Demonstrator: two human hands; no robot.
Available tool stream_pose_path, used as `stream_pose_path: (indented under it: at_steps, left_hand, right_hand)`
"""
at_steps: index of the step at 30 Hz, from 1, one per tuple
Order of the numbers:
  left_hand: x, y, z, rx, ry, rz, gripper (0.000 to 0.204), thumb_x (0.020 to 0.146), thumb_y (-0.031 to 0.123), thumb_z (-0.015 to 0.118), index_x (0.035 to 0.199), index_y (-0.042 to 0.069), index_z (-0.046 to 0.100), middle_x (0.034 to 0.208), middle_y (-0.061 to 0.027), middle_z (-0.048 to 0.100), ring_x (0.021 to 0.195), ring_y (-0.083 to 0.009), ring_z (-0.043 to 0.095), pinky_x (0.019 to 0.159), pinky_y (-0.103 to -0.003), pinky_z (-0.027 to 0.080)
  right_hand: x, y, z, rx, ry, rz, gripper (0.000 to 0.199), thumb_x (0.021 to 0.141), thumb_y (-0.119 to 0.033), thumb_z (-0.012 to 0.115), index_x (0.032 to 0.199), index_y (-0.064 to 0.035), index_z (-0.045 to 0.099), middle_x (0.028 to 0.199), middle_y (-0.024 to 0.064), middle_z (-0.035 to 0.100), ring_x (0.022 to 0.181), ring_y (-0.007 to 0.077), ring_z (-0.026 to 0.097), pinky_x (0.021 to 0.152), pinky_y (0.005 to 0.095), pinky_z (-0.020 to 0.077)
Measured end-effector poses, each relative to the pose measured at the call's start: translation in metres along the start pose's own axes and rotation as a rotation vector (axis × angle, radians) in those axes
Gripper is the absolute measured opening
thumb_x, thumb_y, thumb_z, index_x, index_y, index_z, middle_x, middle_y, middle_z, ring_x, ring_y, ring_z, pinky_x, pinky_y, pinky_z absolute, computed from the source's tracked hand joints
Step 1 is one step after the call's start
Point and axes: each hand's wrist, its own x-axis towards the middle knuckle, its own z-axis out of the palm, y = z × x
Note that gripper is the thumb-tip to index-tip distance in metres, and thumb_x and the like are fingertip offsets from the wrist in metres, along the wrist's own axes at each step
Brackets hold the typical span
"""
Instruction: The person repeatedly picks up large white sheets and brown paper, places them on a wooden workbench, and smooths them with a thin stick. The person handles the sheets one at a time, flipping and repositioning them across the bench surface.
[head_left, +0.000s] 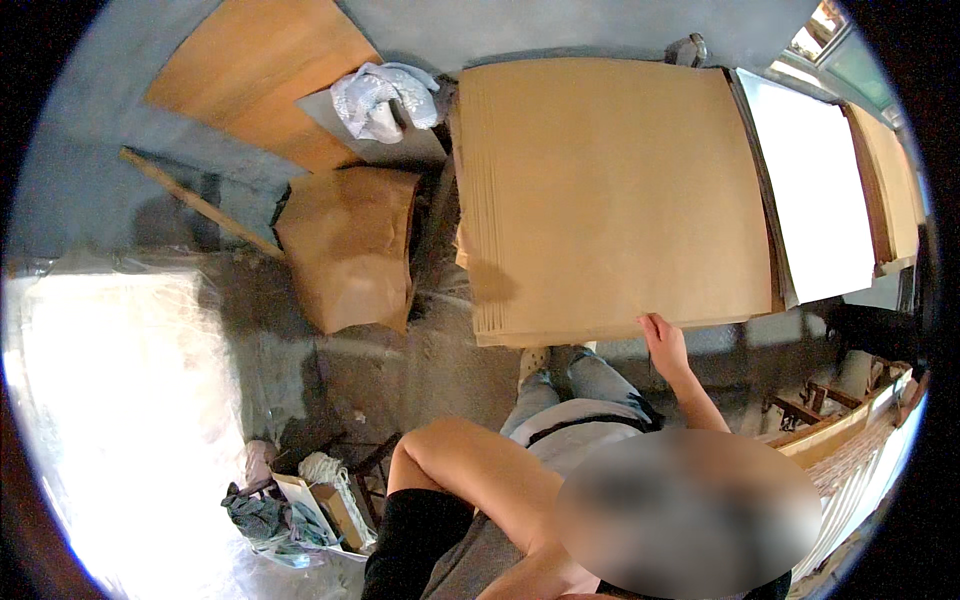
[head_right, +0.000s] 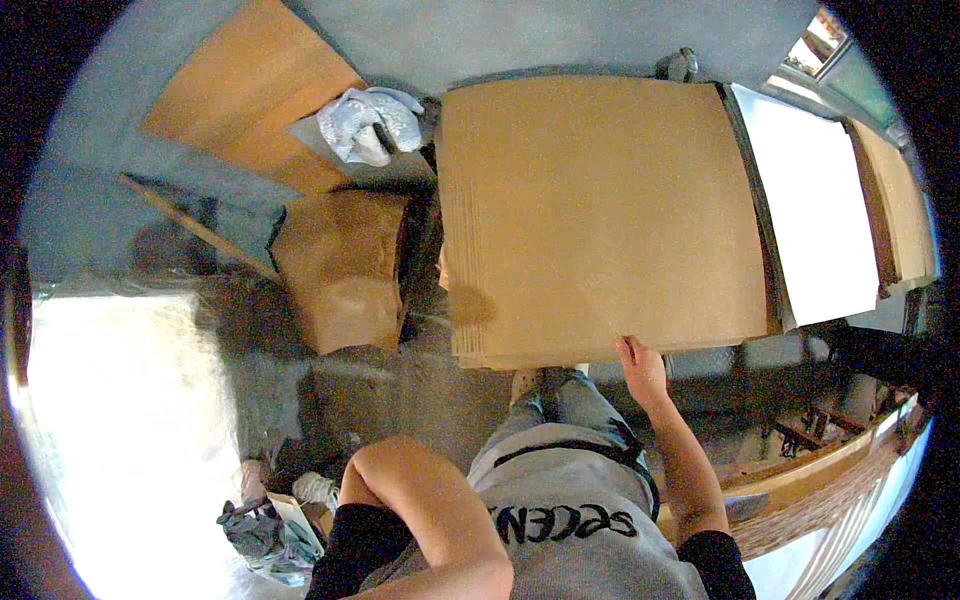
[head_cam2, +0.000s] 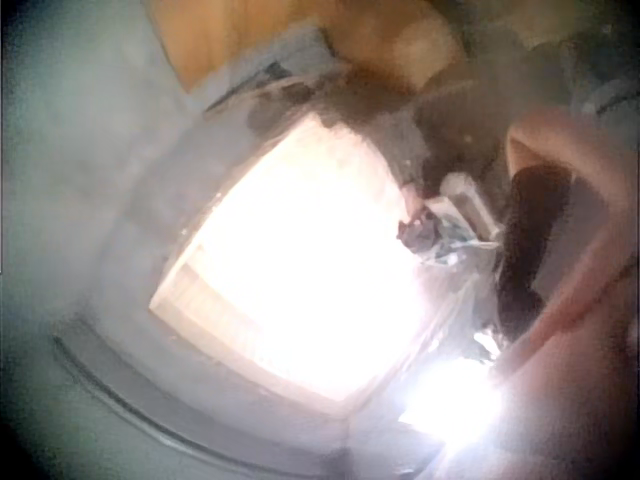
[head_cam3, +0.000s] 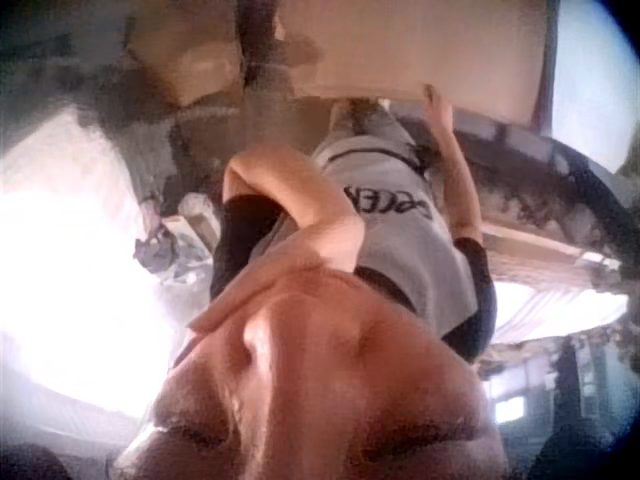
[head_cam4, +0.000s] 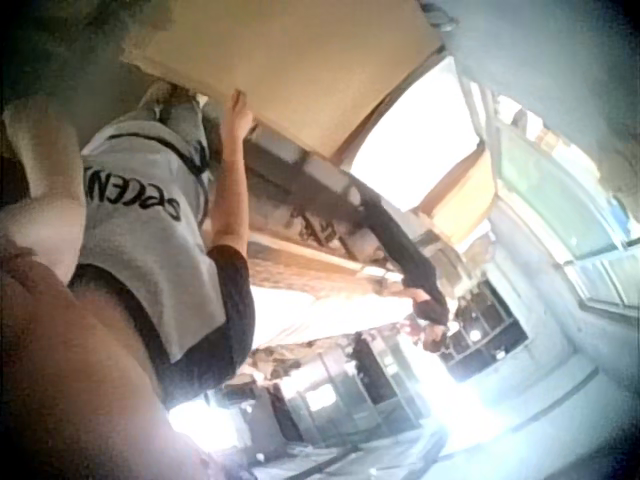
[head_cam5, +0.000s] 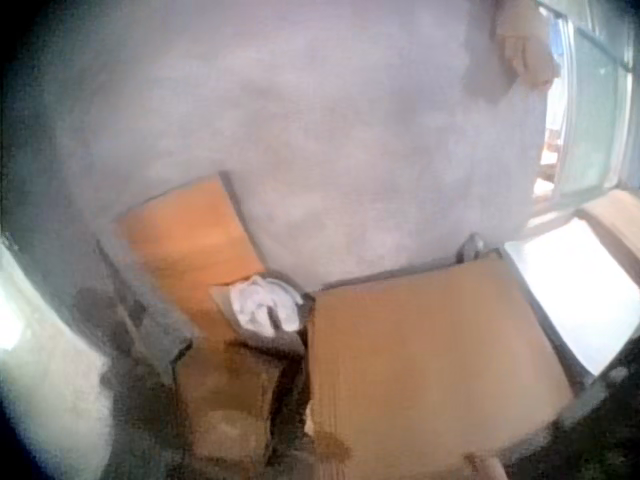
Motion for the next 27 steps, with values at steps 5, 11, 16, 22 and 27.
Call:
stream_pose_path:
  at_steps: [5,11,16,22,27]
  left_hand:
    - [-0.029,0.001,-0.075,0.782,-0.520,0.433,0.043,0.085,0.028,0.047,0.120,0.003,0.040,0.121,-0.0062,0.038,0.108,-0.0149,0.037,0.092,-0.030,0.031]
    - [-0.057,0.067,-0.164,1.656,-1.499,-0.821,0.037,0.078,0.025,0.049,0.114,0.017,0.052,0.127,-0.0061,0.040,0.113,-0.0233,0.042,0.098,-0.043,0.028]
    - [-0.109,0.154,-0.220,2.001,-0.331,-1.496,0.027,0.077,0.010,0.054,0.104,0.009,0.055,0.110,-0.0107,0.052,0.103,-0.0274,0.050,0.085,-0.037,0.041]
    - [-0.113,0.229,-0.248,1.993,-0.053,-1.685,0.020,0.082,0.009,0.049,0.101,0.004,0.054,0.100,-0.0134,0.055,0.091,-0.0274,0.055,0.076,-0.032,0.044]
    - [-0.098,0.259,-0.277,1.842,0.314,-1.740,0.022,0.083,0.011,0.051,0.104,0.004,0.053,0.096,-0.0122,0.058,0.085,-0.0223,0.058,0.074,-0.030,0.046]
  right_hand:
    - [0.029,0.069,0.016,-0.096,-0.096,-0.080,0.026,0.086,-0.023,0.040,0.091,-0.0041,0.058,0.062,0.0132,0.052,0.057,0.0264,0.053,0.055,0.0364,0.0406]
    - [0.057,0.056,0.005,0.050,-0.203,0.051,0.023,0.086,-0.023,0.043,0.089,-0.0037,0.055,0.059,0.0112,0.052,0.052,0.0237,0.051,0.051,0.0344,0.0399]
    - [0.096,0.071,0.024,-0.069,-0.161,-0.109,0.021,0.087,-0.024,0.042,0.093,-0.0065,0.051,0.068,0.0136,0.056,0.062,0.0294,0.055,0.054,0.0388,0.0427]
    - [0.154,-0.044,0.056,-0.398,-0.235,-0.125,0.023,0.086,-0.019,0.040,0.107,-0.0153,0.050,0.079,0.0163,0.060,0.071,0.0328,0.059,0.057,0.0436,0.0455]
    - [0.224,-0.173,0.127,-0.470,-0.326,-0.232,0.035,0.084,-0.014,0.040,0.117,-0.0245,0.047,0.092,0.0131,0.059,0.074,0.0300,0.059,0.059,0.0410,0.0475]
